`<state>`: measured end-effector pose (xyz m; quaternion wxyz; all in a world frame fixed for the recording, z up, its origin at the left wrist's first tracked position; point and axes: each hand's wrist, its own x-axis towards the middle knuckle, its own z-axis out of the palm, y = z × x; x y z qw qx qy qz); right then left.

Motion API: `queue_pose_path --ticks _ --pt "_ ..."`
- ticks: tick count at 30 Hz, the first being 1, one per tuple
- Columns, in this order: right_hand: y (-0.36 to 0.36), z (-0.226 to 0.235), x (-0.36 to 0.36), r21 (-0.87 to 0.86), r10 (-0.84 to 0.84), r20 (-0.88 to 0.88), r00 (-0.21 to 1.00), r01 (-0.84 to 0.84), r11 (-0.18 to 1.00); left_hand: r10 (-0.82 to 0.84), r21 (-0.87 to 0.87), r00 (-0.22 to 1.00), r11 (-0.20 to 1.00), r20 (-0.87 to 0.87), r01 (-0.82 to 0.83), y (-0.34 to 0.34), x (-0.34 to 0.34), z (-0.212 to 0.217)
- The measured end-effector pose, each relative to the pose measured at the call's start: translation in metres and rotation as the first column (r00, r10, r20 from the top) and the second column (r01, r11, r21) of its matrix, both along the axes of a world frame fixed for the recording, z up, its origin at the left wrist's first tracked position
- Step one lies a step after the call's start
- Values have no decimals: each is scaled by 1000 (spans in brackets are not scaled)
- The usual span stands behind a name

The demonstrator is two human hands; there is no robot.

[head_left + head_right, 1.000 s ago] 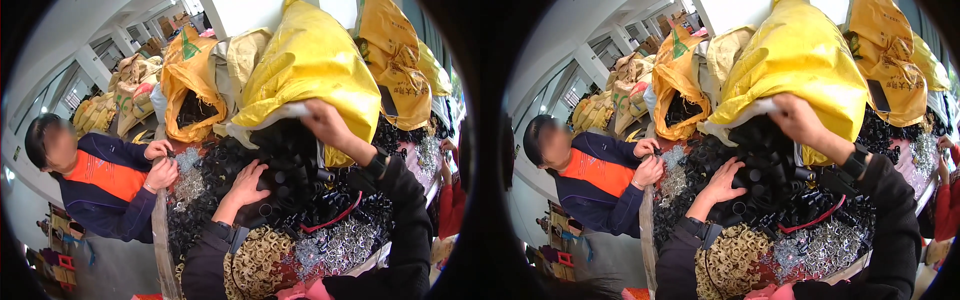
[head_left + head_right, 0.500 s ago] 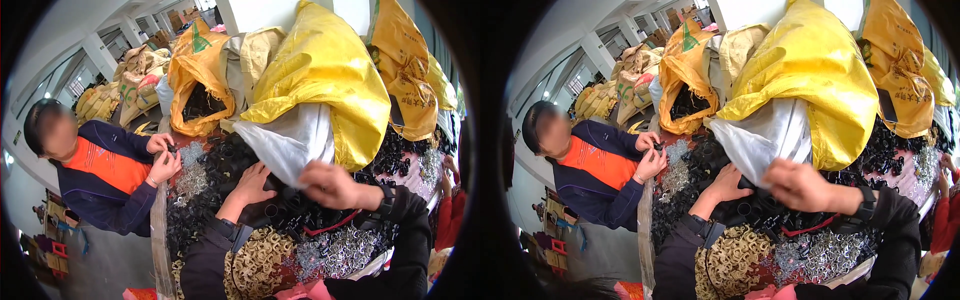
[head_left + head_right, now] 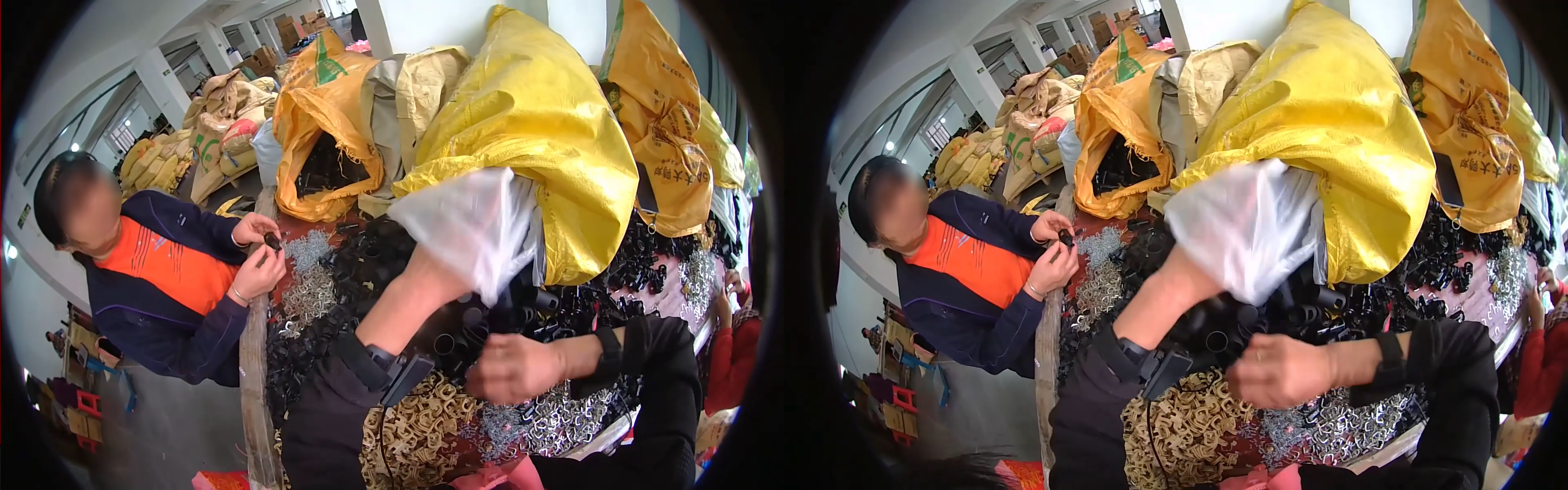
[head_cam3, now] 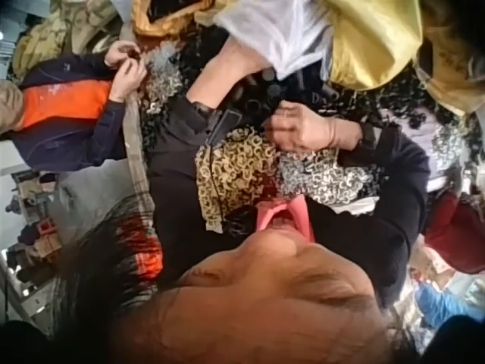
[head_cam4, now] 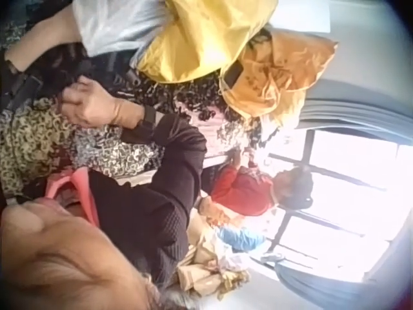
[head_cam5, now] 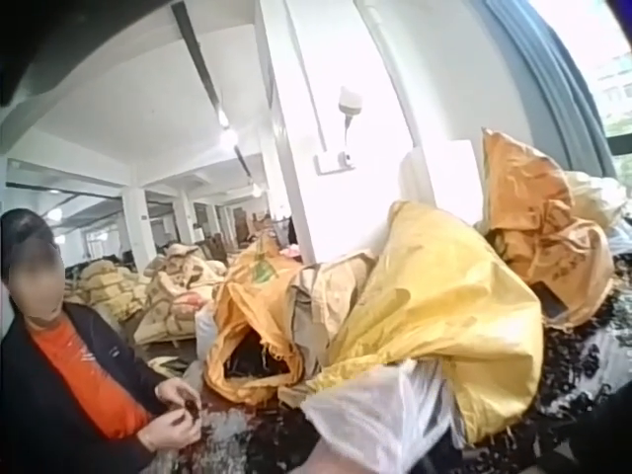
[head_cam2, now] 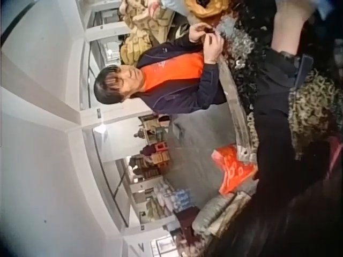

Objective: The person assembles components by hand, picking up a black plastic housing, inserting a small metal clip, and then pressing a black plastic plug into the housing. They repeat this process for each assembly, occasionally reaching into a yellow bag to retrieve more housings.

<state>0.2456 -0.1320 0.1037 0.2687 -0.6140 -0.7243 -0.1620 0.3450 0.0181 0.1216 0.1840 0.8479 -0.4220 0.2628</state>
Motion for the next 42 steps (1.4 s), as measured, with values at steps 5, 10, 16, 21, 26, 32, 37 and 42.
queue_pose_path --ticks 5,10,16,21,26,32,37,42 --pt "4 -40 123 -47 -637 -622 455 791 610 -73 -323 985 939 155 120 -11 -6 51" --pt "-20 9 163 244 -86 -865 494 566 788 -120 -203 989 974 -86 100 0 1 -4" --pt "-32 7 164 107 -286 -752 594 538 836 191 99 859 982 -474 -163 0 27 -68" --pt "-36 -1 163 -11 -432 -605 668 536 844 235 315 797 947 -557 -60 -2 26 -83" --pt "-36 -14 164 -114 -522 -402 752 525 844 121 259 805 965 -581 42 14 13 -82" --pt "-15 15 130 -542 -742 -99 663 589 599 305 450 733 893 -608 1 31 -23 -68" --pt "-14 -13 110 -780 -832 -16 555 514 358 272 460 804 888 -530 3 36 -55 -58" --pt "1 -14 82 -866 -880 102 465 477 152 263 357 798 932 -543 -65 53 -82 -60"
